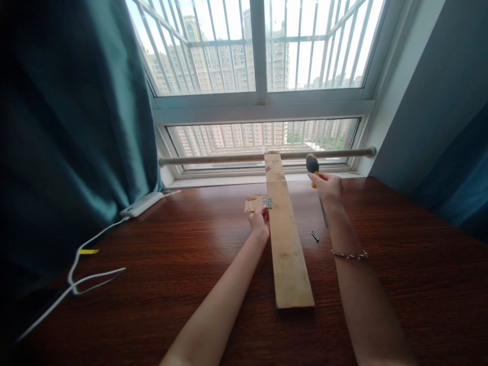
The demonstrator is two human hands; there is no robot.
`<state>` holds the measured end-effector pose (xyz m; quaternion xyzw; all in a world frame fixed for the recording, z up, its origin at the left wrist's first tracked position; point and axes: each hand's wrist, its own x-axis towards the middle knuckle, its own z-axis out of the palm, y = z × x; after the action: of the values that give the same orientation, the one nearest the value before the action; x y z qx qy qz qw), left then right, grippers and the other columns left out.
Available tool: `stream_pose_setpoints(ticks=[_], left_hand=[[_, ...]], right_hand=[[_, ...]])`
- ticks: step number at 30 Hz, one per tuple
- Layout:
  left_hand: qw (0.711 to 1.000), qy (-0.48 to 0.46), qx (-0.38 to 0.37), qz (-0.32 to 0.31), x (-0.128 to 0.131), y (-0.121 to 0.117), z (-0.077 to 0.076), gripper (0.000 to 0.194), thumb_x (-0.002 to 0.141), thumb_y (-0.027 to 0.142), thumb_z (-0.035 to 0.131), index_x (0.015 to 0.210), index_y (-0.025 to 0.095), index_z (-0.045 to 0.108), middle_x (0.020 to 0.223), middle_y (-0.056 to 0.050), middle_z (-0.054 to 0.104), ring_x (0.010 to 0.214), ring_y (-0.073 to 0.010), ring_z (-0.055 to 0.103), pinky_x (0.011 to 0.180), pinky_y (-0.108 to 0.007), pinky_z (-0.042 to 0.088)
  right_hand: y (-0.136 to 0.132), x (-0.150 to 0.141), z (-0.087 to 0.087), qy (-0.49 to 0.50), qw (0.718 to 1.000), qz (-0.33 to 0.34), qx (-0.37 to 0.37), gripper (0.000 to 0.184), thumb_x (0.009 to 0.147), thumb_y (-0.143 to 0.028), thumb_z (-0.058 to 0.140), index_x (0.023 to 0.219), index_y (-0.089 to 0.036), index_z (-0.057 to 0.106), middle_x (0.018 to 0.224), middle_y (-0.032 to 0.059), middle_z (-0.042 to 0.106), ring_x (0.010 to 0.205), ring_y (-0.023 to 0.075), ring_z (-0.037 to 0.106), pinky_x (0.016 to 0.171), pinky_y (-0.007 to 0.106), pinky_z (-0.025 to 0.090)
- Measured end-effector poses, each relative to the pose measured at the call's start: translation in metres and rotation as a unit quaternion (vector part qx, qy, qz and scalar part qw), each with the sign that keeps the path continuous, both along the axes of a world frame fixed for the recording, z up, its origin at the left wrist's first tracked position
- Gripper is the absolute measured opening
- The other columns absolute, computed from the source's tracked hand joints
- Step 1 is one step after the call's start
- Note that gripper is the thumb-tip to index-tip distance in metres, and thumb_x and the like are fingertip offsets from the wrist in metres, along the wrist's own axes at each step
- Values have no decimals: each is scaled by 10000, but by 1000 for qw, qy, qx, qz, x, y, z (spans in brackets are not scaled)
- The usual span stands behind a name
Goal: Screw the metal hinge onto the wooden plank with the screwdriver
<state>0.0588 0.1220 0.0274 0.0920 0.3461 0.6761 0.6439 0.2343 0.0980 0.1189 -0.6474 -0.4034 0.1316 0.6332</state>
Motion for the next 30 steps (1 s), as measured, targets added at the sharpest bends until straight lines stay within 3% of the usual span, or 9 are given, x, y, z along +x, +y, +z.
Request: stream_pose_setpoints(ticks=[2,5,9,12,16,30], left_hand=[[1000,3,1,2,0,1,-1,144,611,58,599,702,148,534,640,-23,622,551,-136,613,553,-252,512],[1000,3,3,-1,1,3,-2,131,609,64,599,699,141,542,633,-24,618,544,-139,612,548,-255,512],[1000,-3,1,-2,0,3,-2,142,604,59,598,719,134,560,627,-19,612,547,-137,613,553,-251,514],[1000,-6,8,1,0,1,0,155,605,49,591,733,134,568,641,-22,617,557,-138,617,568,-256,519],[1000,-1,3,0,-1,-2,3,153,605,46,592,723,137,563,630,-20,610,554,-138,613,563,-251,516],[1000,-1,3,1,-1,-1,2,156,608,35,591,728,131,564,641,-28,618,558,-141,616,564,-256,515]], right_hand=[[6,20,-15,-107,985,-9,-134,299,646,-401,716,743,-119,704,627,73,657,636,190,617,570,253,451],[15,36,-42,-225,921,-23,-317,270,674,-402,700,711,-135,716,693,119,683,794,285,658,684,325,489],[24,40,-75,-257,864,-50,-429,344,664,-412,718,849,-123,722,906,191,685,940,360,640,746,403,515],[28,43,-90,-254,850,-59,-457,392,654,-403,735,912,-109,712,975,217,668,970,367,632,772,423,524],[28,47,-98,-246,845,-64,-471,406,658,-397,740,960,-127,706,1033,209,655,1015,374,614,795,444,523],[25,47,-92,-254,834,-46,-487,426,630,-412,768,957,-148,700,1037,206,648,1017,358,613,792,451,514]])
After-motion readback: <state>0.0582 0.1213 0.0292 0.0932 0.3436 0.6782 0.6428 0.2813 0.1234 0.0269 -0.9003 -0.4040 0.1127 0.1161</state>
